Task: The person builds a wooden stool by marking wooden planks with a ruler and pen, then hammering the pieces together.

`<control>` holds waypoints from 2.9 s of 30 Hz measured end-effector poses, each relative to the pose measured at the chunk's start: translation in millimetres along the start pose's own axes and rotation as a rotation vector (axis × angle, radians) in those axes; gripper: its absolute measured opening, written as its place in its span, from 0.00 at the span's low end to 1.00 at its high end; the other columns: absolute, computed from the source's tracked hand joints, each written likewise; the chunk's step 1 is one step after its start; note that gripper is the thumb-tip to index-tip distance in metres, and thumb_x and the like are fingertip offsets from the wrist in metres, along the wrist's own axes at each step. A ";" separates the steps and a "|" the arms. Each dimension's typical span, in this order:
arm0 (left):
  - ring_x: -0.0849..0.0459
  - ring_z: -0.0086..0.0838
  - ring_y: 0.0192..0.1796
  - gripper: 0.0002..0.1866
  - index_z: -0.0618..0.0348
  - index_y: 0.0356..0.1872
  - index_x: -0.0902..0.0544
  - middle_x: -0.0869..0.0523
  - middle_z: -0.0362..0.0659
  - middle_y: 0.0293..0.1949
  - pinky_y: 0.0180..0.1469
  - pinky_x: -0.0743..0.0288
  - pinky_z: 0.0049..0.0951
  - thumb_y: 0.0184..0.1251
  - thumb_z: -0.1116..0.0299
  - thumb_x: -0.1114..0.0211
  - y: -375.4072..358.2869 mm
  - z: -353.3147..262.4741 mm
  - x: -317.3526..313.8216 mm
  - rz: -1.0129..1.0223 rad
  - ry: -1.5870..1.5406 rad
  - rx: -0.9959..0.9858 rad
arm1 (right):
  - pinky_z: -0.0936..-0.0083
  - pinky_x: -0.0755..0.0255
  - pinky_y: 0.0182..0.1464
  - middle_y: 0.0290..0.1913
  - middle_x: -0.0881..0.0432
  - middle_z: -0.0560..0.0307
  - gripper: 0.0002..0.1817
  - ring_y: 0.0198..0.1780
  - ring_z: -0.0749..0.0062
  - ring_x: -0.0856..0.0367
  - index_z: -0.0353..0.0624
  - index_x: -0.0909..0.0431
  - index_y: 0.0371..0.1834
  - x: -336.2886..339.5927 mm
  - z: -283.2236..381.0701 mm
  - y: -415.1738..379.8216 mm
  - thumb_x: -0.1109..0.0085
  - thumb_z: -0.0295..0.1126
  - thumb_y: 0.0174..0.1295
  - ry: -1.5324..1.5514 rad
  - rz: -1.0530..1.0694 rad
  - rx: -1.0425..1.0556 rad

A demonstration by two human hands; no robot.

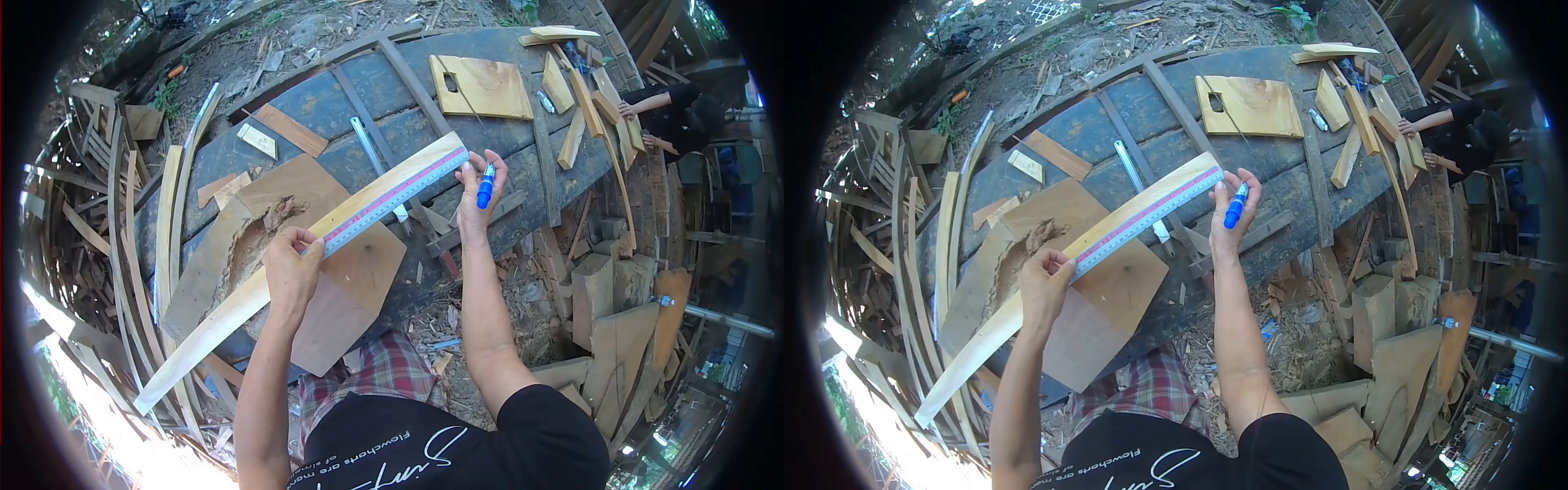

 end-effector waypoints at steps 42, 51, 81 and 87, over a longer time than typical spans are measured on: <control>0.13 0.39 0.38 0.10 0.63 0.38 0.13 0.13 0.53 0.33 0.43 0.22 0.37 0.59 0.68 0.34 -49.3 22.3 -0.4 0.099 -0.275 -0.112 | 0.77 0.26 0.42 0.57 0.21 0.53 0.26 0.43 0.73 0.21 0.51 0.39 0.67 24.7 0.6 17.4 0.42 0.27 0.67 -0.039 0.144 -0.189; 0.13 0.36 0.38 0.09 0.61 0.37 0.12 0.12 0.48 0.32 0.43 0.22 0.35 0.57 0.69 0.32 -127.4 92.4 35.5 0.153 -0.497 0.001 | 0.74 0.25 0.37 0.58 0.27 0.54 0.28 0.41 0.71 0.22 0.53 0.40 0.68 19.8 -34.9 48.4 0.42 0.27 0.66 -0.214 0.328 -0.180; 0.14 0.36 0.48 0.18 0.56 0.51 0.14 0.11 0.49 0.44 0.54 0.24 0.34 0.63 0.59 0.31 -304.3 481.5 159.0 -0.760 -0.924 0.452 | 0.73 0.25 0.41 0.54 0.26 0.51 0.22 0.43 0.68 0.23 0.45 0.35 0.65 -416.6 30.3 -367.5 0.44 0.26 0.68 -0.082 1.220 0.267; 0.12 0.37 0.43 0.17 0.49 0.50 0.13 0.11 0.50 0.41 0.49 0.20 0.35 0.61 0.60 0.32 -336.7 520.0 133.2 -0.544 -0.958 0.560 | 0.73 0.25 0.42 0.54 0.26 0.51 0.22 0.43 0.68 0.23 0.45 0.35 0.64 -416.0 25.9 -392.9 0.44 0.26 0.68 -0.075 1.265 0.290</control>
Point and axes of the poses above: each hand's wrist, its own y-axis towards the middle knuckle, its own x-axis out of the back of the hand, z = x × y, the point moved 7 cm from there along y, towards the middle knuckle
